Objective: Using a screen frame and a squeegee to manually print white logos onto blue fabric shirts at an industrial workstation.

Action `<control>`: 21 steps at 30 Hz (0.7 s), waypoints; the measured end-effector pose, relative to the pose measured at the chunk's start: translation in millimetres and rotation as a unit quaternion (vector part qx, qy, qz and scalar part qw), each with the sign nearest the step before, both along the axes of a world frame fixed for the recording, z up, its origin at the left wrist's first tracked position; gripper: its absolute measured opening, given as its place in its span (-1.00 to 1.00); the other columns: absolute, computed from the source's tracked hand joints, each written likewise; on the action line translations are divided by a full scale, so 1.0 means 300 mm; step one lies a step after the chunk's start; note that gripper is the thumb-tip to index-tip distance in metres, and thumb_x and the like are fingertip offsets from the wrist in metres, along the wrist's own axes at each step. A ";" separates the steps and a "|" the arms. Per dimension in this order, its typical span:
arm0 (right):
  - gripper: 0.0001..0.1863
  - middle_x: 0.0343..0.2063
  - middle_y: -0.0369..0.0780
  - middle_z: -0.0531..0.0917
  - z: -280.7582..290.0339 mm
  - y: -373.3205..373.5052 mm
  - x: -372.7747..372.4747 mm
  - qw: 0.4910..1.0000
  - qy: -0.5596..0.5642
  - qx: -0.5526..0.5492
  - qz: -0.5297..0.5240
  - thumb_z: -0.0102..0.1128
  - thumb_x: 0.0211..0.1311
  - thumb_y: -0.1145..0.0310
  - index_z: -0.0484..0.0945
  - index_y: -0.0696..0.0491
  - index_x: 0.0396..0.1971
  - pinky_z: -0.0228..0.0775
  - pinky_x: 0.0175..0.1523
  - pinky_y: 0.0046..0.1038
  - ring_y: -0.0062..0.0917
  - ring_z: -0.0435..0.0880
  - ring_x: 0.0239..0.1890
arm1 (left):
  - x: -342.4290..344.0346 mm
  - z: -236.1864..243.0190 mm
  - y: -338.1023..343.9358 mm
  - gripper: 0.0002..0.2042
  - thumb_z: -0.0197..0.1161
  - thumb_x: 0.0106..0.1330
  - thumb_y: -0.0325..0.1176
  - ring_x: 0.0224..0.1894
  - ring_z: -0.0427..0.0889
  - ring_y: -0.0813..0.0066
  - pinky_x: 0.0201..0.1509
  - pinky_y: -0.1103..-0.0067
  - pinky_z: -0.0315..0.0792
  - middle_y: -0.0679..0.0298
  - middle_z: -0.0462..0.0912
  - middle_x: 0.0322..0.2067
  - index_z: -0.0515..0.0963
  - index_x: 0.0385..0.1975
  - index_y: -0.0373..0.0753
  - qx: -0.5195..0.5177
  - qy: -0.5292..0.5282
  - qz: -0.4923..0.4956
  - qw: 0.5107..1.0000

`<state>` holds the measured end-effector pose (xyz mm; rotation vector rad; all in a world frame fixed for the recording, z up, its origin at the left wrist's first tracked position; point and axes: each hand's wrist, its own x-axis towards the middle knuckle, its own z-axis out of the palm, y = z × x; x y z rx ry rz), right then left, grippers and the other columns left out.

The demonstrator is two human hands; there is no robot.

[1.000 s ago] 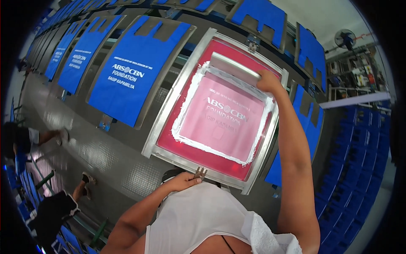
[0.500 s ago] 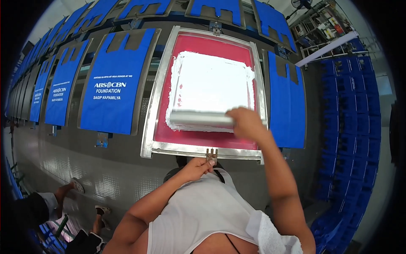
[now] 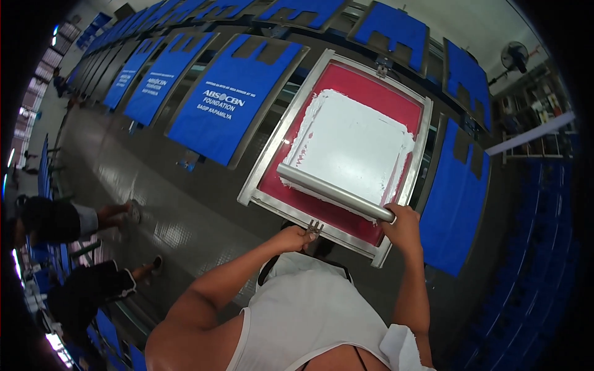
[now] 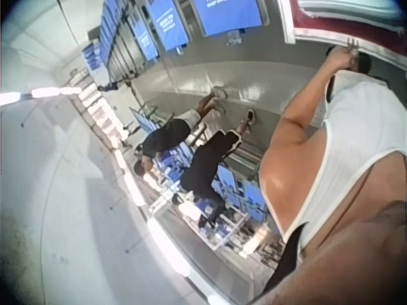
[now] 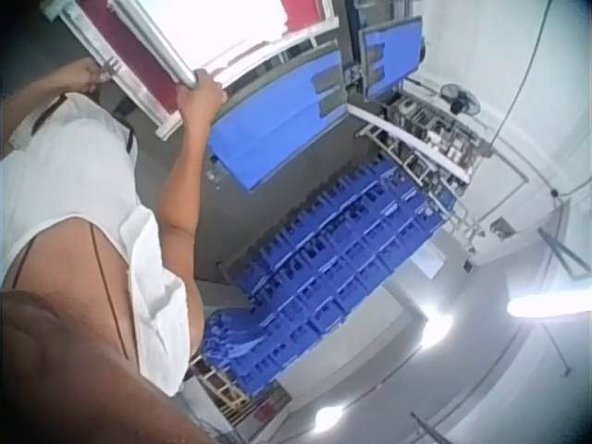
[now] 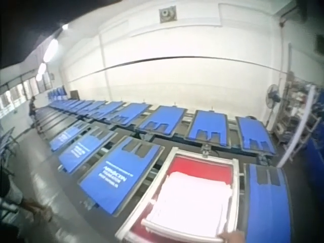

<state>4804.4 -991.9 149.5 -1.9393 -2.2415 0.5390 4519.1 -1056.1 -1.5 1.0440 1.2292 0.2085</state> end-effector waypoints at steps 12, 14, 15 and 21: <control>-0.69 -0.44 -0.33 0.61 -0.184 0.117 0.118 0.877 0.413 -0.109 -0.219 0.38 -0.06 0.38 0.63 0.17 -0.26 0.32 -0.19 -0.57 -0.65 0.52 -0.36 | -0.331 0.252 0.438 -0.62 0.16 0.25 -0.08 -0.17 0.57 0.04 -0.09 0.33 0.41 -0.03 0.60 -0.24 0.55 -0.16 -0.30 0.390 0.373 0.183 0.821; -0.70 -0.49 -0.35 0.60 -0.218 0.122 0.116 0.872 0.431 -0.085 -0.216 0.40 -0.09 0.37 0.64 0.16 -0.30 0.29 -0.32 -0.61 -0.70 0.48 -0.46 | -0.372 0.185 0.530 -0.58 0.14 0.28 -0.08 -0.12 0.57 0.04 -0.04 0.35 0.40 -0.05 0.59 -0.18 0.50 -0.05 -0.30 0.302 0.315 0.186 0.880; -0.71 -0.55 -0.36 0.59 -0.239 0.129 0.117 0.865 0.451 -0.064 -0.209 0.42 -0.12 0.37 0.64 0.15 -0.34 0.26 -0.44 -0.64 -0.75 0.43 -0.56 | -0.384 0.149 0.558 -0.54 0.12 0.30 -0.08 -0.07 0.56 0.05 0.01 0.38 0.40 -0.07 0.58 -0.12 0.45 0.06 -0.30 0.210 0.257 0.186 0.925; -0.72 -0.48 -0.31 0.60 -0.149 0.079 0.148 0.836 0.482 -0.031 -0.262 0.39 -0.13 0.42 0.63 0.18 -0.35 0.34 -0.29 -0.59 -0.66 0.50 -0.42 | -0.298 0.156 0.530 -0.50 0.09 0.35 -0.13 0.05 0.51 0.34 0.11 0.50 0.35 -0.05 0.52 0.02 0.33 0.17 -0.34 0.318 0.122 0.215 0.915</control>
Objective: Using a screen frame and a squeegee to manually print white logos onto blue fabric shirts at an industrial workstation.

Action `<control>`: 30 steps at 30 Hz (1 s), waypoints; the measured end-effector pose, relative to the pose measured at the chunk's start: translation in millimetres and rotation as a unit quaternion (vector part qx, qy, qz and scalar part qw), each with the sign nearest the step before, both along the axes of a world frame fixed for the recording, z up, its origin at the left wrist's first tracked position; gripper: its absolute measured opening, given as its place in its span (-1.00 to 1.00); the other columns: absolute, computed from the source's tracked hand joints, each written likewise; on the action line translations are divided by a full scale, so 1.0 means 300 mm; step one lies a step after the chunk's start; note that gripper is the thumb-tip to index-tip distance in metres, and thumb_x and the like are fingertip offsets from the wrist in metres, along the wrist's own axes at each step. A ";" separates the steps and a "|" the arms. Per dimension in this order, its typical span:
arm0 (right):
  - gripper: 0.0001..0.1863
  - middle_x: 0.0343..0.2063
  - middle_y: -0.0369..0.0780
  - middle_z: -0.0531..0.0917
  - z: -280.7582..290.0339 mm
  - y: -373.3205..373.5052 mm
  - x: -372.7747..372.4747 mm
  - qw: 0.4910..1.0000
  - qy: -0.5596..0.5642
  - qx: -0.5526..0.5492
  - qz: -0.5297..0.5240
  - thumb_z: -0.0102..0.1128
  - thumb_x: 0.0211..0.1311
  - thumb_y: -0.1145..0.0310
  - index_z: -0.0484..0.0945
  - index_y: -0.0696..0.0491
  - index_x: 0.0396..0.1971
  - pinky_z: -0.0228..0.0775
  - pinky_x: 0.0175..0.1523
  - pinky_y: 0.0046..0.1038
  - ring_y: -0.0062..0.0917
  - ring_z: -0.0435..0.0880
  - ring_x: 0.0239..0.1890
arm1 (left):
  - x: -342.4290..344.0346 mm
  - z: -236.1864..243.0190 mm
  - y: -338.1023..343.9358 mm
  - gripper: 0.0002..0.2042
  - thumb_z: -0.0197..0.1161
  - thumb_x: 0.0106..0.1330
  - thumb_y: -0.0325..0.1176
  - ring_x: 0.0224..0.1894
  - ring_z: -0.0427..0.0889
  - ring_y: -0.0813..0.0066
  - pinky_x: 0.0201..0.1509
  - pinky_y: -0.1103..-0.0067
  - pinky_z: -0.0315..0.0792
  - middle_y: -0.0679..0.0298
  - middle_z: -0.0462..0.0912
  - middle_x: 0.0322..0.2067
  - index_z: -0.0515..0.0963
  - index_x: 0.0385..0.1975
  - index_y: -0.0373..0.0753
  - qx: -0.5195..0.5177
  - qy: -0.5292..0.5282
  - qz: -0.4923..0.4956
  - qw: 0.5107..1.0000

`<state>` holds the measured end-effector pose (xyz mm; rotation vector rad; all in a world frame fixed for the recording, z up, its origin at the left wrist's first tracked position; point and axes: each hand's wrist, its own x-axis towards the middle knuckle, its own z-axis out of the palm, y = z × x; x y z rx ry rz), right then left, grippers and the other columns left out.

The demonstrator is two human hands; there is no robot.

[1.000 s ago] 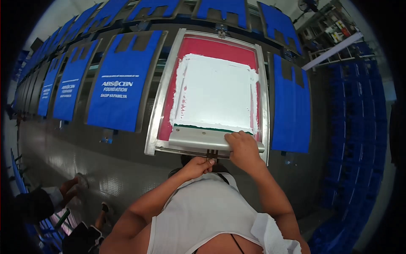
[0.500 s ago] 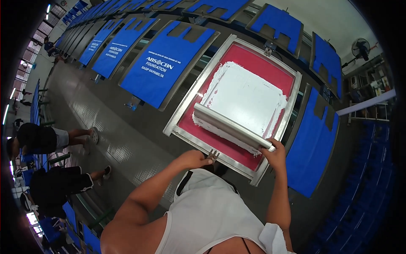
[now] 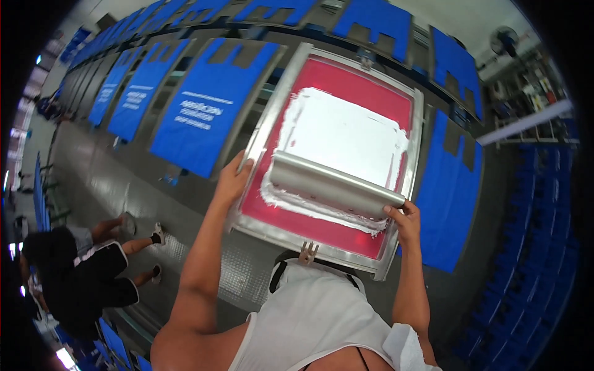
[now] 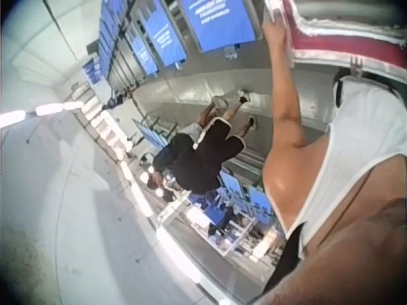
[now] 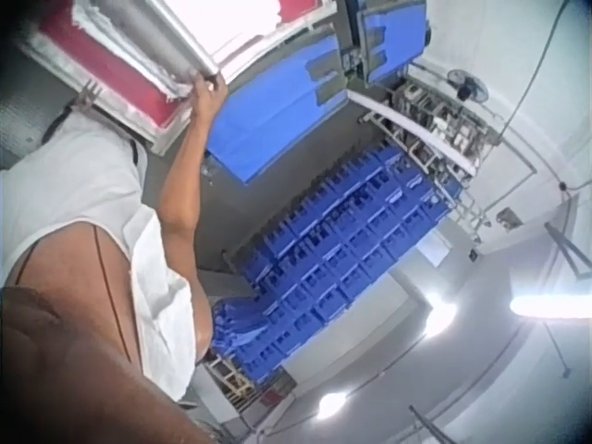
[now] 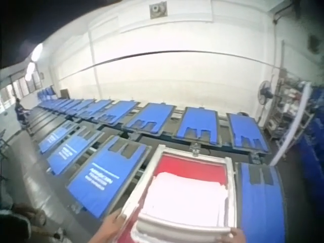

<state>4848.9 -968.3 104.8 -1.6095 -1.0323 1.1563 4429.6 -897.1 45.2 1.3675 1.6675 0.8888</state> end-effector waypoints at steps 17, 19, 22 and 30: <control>-0.72 -0.46 -0.29 0.64 -0.151 -0.028 -0.006 0.998 -0.035 -0.012 -0.048 0.34 -0.20 0.50 0.63 0.19 -0.35 0.45 -0.21 -0.56 -0.61 0.59 -0.38 | 0.045 -0.327 0.112 -0.44 0.13 0.32 -0.08 0.02 0.55 0.34 0.05 0.53 0.40 -0.07 0.56 -0.04 0.30 0.18 -0.37 -0.041 -0.098 -0.080 0.991; -0.72 -0.46 -0.29 0.63 -0.181 -0.018 0.021 0.999 -0.020 -0.014 -0.036 0.35 -0.20 0.50 0.64 0.18 -0.35 0.45 -0.21 -0.56 -0.62 0.58 -0.38 | 0.040 -0.296 0.085 -0.44 0.13 0.32 -0.08 0.01 0.55 0.34 0.06 0.52 0.39 -0.06 0.56 -0.04 0.31 0.17 -0.37 -0.070 -0.098 -0.057 0.991; -0.70 -0.45 -0.30 0.63 -0.204 -0.017 0.063 1.000 0.003 -0.018 -0.021 0.38 -0.20 0.48 0.64 0.18 -0.34 0.45 -0.22 -0.56 -0.62 0.57 -0.37 | 0.065 -0.297 0.072 -0.45 0.13 0.32 -0.08 0.02 0.54 0.35 0.07 0.52 0.38 -0.06 0.56 -0.03 0.32 0.17 -0.35 -0.069 -0.075 -0.043 0.994; -0.62 -0.42 -0.26 0.62 -0.242 0.005 0.115 0.997 -0.059 -0.039 -0.013 0.43 -0.20 0.35 0.62 0.17 -0.30 0.39 -0.27 -0.55 -0.62 0.56 -0.39 | 0.090 -0.361 0.111 -0.51 0.12 0.33 -0.12 0.06 0.51 0.29 0.14 0.51 0.33 0.00 0.53 0.01 0.36 0.15 -0.31 -0.016 -0.052 -0.033 0.998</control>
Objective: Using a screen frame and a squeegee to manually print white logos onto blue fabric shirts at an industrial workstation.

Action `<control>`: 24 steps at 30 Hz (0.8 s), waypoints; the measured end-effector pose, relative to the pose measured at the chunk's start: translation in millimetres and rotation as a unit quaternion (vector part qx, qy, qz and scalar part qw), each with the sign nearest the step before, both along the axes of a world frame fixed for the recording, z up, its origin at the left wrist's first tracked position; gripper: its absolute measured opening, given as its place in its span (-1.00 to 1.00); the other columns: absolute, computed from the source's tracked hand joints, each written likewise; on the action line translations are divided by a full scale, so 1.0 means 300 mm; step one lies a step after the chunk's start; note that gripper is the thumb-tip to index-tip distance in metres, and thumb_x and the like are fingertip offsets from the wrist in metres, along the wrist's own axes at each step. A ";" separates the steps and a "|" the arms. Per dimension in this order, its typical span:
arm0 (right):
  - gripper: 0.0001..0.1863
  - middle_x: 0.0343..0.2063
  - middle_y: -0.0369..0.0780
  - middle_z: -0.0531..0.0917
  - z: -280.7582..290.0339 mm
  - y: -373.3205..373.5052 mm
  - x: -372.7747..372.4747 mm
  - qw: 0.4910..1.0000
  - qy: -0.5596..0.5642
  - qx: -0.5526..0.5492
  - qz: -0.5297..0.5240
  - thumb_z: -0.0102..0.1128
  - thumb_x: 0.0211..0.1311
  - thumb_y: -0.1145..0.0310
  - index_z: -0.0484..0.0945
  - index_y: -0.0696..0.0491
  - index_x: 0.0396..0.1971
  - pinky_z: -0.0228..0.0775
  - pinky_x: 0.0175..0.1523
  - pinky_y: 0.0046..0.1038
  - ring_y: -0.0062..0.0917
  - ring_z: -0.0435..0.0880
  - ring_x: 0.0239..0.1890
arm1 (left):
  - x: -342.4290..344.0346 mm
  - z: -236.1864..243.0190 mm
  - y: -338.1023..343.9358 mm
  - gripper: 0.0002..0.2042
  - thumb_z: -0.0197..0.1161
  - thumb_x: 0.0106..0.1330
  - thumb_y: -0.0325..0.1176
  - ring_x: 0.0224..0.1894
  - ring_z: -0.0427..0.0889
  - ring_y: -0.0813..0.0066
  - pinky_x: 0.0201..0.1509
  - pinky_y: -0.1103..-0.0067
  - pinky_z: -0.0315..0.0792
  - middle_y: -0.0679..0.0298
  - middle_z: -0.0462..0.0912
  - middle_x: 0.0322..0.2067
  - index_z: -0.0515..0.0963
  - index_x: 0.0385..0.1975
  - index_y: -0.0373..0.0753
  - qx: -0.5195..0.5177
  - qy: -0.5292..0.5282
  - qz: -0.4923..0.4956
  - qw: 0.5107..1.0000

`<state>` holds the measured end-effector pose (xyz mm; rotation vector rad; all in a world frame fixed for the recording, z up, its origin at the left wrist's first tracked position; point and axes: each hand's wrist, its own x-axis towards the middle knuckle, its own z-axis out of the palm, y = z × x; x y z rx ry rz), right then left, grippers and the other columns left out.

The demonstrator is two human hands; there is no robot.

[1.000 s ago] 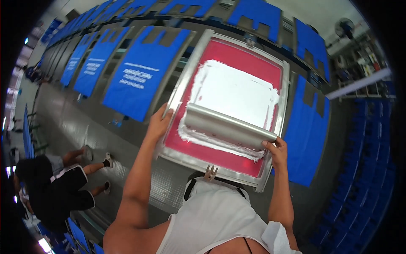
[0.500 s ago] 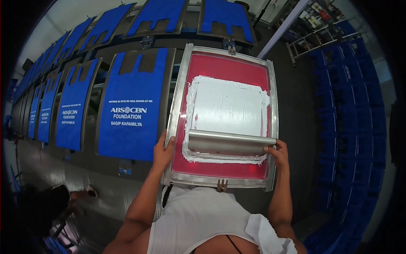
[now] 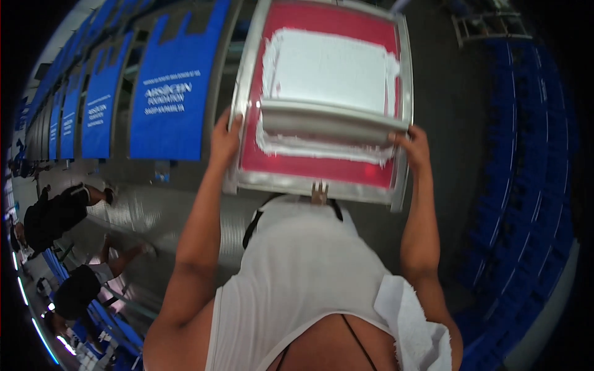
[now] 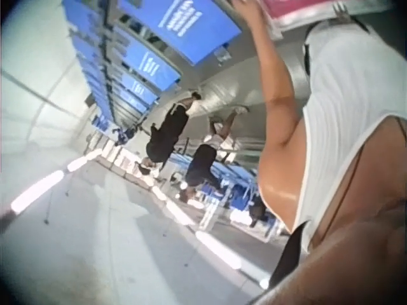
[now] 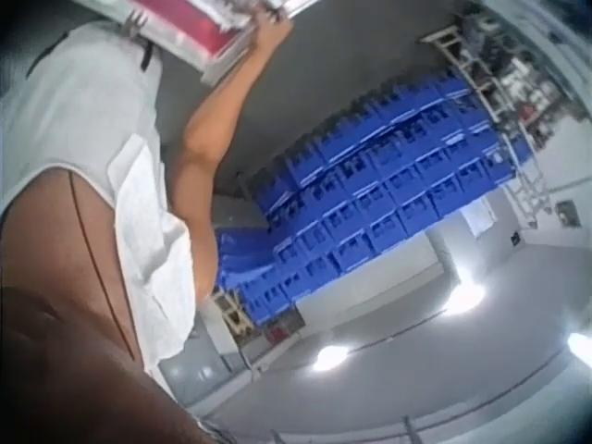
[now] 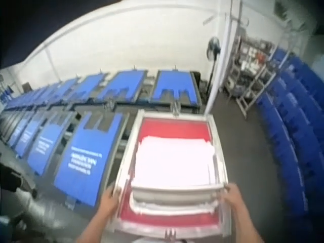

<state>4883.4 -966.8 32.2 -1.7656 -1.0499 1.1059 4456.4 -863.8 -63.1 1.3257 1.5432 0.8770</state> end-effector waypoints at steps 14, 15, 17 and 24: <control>-0.69 -0.48 -0.32 0.60 -0.060 -0.056 -0.006 0.999 0.018 0.044 0.010 0.40 -0.14 0.41 0.64 0.18 -0.32 0.35 -0.25 -0.60 -0.67 0.52 -0.39 | 0.024 -0.047 -0.020 -0.49 0.11 0.35 -0.07 -0.01 0.52 0.42 0.07 0.55 0.36 0.08 0.56 -0.02 0.35 0.16 -0.29 -0.020 -0.040 -0.010 0.999; -0.70 -0.47 -0.32 0.60 -0.060 -0.064 0.003 0.999 0.004 0.046 0.011 0.39 -0.13 0.42 0.64 0.19 -0.32 0.35 -0.26 -0.60 -0.67 0.52 -0.40 | 0.041 -0.007 -0.031 -0.48 0.11 0.34 -0.07 0.01 0.52 0.39 0.09 0.55 0.35 0.05 0.54 0.00 0.34 0.17 -0.30 -0.041 -0.026 -0.006 0.999; -0.70 -0.47 -0.32 0.60 -0.054 -0.054 -0.009 0.999 0.005 0.049 0.016 0.39 -0.13 0.42 0.64 0.19 -0.32 0.35 -0.26 -0.60 -0.67 0.52 -0.40 | 0.017 -0.050 -0.032 -0.47 0.11 0.34 -0.07 0.02 0.52 0.38 0.09 0.55 0.35 0.05 0.54 0.01 0.33 0.18 -0.31 -0.033 -0.028 0.001 0.999; -0.69 -0.44 -0.34 0.61 -0.031 -0.062 -0.004 0.999 0.018 0.030 0.014 0.40 -0.16 0.47 0.62 0.17 -0.31 0.37 -0.23 -0.60 -0.68 0.53 -0.36 | 0.013 -0.062 -0.033 -0.43 0.10 0.31 -0.02 0.08 0.48 0.05 0.16 0.44 0.32 -0.11 0.47 0.04 0.31 0.20 -0.28 -0.019 0.019 -0.021 0.999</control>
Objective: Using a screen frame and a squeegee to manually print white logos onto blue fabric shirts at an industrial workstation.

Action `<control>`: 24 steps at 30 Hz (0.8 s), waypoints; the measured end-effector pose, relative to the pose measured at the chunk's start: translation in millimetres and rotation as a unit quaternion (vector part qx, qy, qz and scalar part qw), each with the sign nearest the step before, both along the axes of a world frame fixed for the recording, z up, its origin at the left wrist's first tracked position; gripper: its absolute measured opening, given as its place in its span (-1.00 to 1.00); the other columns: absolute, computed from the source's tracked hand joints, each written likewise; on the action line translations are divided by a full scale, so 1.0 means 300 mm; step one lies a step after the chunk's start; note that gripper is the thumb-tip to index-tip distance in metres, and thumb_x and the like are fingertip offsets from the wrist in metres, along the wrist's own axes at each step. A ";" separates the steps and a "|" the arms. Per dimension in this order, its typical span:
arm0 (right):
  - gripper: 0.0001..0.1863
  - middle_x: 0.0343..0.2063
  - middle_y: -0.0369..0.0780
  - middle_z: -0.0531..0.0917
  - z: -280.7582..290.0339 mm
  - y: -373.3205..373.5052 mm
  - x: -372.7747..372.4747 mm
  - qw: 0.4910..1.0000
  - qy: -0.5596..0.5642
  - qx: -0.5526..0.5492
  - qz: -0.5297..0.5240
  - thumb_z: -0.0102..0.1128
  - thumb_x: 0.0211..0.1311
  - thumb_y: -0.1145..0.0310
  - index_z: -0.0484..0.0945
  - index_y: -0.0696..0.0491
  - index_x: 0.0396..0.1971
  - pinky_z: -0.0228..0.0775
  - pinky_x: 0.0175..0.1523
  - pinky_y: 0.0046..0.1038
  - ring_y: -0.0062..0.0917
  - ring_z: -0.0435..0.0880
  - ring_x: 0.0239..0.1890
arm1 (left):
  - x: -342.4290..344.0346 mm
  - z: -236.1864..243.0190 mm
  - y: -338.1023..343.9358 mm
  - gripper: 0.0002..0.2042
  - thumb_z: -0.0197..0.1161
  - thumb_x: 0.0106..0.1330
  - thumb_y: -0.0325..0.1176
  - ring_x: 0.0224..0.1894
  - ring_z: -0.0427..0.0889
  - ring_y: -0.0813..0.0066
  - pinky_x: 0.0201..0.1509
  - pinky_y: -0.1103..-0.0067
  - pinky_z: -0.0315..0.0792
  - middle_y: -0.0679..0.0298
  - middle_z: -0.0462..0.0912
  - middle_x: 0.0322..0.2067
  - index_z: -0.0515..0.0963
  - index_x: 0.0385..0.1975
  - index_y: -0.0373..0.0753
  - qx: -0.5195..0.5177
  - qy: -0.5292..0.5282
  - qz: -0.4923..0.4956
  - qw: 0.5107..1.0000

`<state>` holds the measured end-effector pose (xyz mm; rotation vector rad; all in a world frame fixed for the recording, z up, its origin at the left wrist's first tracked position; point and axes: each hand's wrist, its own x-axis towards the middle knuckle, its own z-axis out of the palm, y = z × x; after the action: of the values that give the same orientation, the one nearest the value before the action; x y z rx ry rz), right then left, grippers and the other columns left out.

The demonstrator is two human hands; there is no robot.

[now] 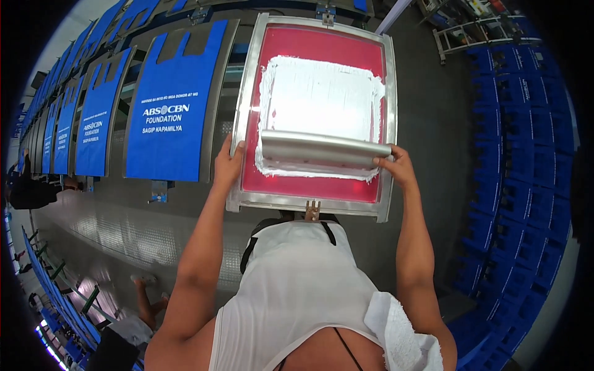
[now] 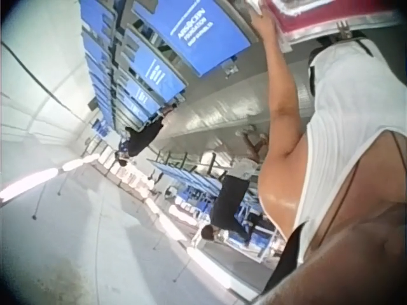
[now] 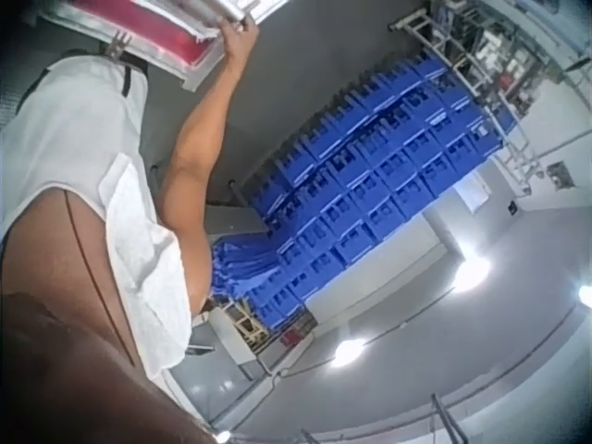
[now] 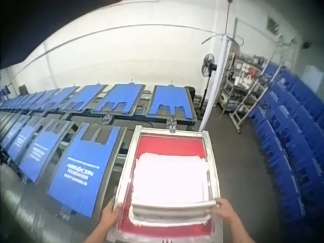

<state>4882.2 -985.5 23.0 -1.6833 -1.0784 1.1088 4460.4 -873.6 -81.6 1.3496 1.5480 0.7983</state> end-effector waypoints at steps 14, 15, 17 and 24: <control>-0.69 -0.47 -0.08 0.61 0.208 0.122 -0.151 0.853 -0.467 -0.035 0.231 0.14 -0.28 0.55 0.57 0.05 -0.38 0.40 -0.16 -0.17 -0.15 0.58 -0.31 | 0.223 0.486 0.150 -0.80 0.30 -0.08 -0.40 -0.31 0.57 0.14 -0.16 0.30 0.41 0.14 0.57 -0.47 0.49 -0.43 -0.22 0.225 0.270 -0.421 0.836; -0.70 -0.48 -0.08 0.61 0.209 0.194 -0.127 0.843 -0.488 -0.012 0.225 0.14 -0.27 0.55 0.57 0.05 -0.38 0.40 -0.16 -0.16 -0.16 0.58 -0.31 | 0.247 0.469 0.210 -0.80 0.30 -0.07 -0.41 -0.31 0.57 0.15 -0.18 0.30 0.41 0.14 0.57 -0.47 0.48 -0.43 -0.22 0.264 0.260 -0.387 0.844; -0.74 -0.47 -0.10 0.61 0.184 0.346 -0.098 0.812 -0.542 0.051 0.209 0.13 -0.23 0.55 0.54 0.08 -0.40 0.38 -0.11 -0.19 -0.19 0.57 -0.30 | 0.292 0.408 0.333 -0.78 0.28 -0.07 -0.43 -0.28 0.56 0.15 -0.17 0.32 0.41 0.12 0.57 -0.44 0.48 -0.38 -0.24 0.316 0.260 -0.329 0.851; -0.69 -0.35 -0.18 0.52 -0.067 0.414 -0.090 0.745 -0.628 0.103 0.199 0.10 -0.15 0.59 0.49 0.07 -0.28 0.19 0.12 -0.04 -0.27 0.50 -0.15 | 0.361 0.154 0.349 -0.66 0.20 -0.12 -0.53 -0.13 0.49 0.15 -0.03 0.34 0.35 0.11 0.51 -0.22 0.46 -0.24 -0.27 0.313 0.300 -0.296 0.851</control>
<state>4855.2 -861.4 3.0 -2.0097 -2.3545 -0.1682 4568.8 -768.8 -35.5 2.5949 1.1855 0.5080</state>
